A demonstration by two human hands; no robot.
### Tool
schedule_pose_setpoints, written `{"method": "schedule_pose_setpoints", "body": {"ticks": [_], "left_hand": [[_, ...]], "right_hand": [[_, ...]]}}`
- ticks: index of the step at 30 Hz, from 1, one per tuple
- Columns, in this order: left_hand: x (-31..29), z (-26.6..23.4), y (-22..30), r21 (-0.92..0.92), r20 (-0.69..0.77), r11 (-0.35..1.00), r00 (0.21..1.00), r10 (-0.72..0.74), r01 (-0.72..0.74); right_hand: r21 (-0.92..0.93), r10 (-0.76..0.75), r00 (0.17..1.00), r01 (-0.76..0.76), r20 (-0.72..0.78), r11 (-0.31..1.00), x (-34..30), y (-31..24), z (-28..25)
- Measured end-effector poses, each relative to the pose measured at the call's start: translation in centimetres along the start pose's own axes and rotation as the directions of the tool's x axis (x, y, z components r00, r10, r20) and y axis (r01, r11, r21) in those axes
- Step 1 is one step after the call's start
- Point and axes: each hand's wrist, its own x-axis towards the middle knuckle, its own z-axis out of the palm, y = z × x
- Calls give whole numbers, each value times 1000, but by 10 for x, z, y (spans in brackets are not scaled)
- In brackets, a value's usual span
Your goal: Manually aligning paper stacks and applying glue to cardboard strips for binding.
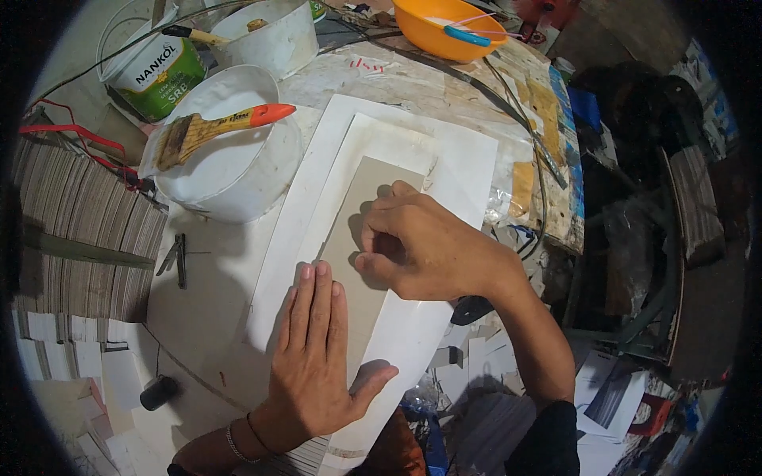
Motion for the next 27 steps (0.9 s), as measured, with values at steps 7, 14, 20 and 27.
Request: {"method": "schedule_pose_setpoints", "body": {"ticks": [7,14,20,27], "left_hand": [[0,0,0,5,-3,1000,1000,-4,4],[0,1,0,15,-13,1000,1000,3,-3],[2,0,-1,29,-18,999,999,28,-28],[4,1,-2,41,-30,999,999,37,-36]], "right_hand": [[4,29,1000,-29,0,1000,1,1,7],[-1,-11,999,11,39,1000,3,4,9],[23,-8,999,7,44,1000,3,6,8],[37,-23,1000,23,15,999,3,10,12]]}}
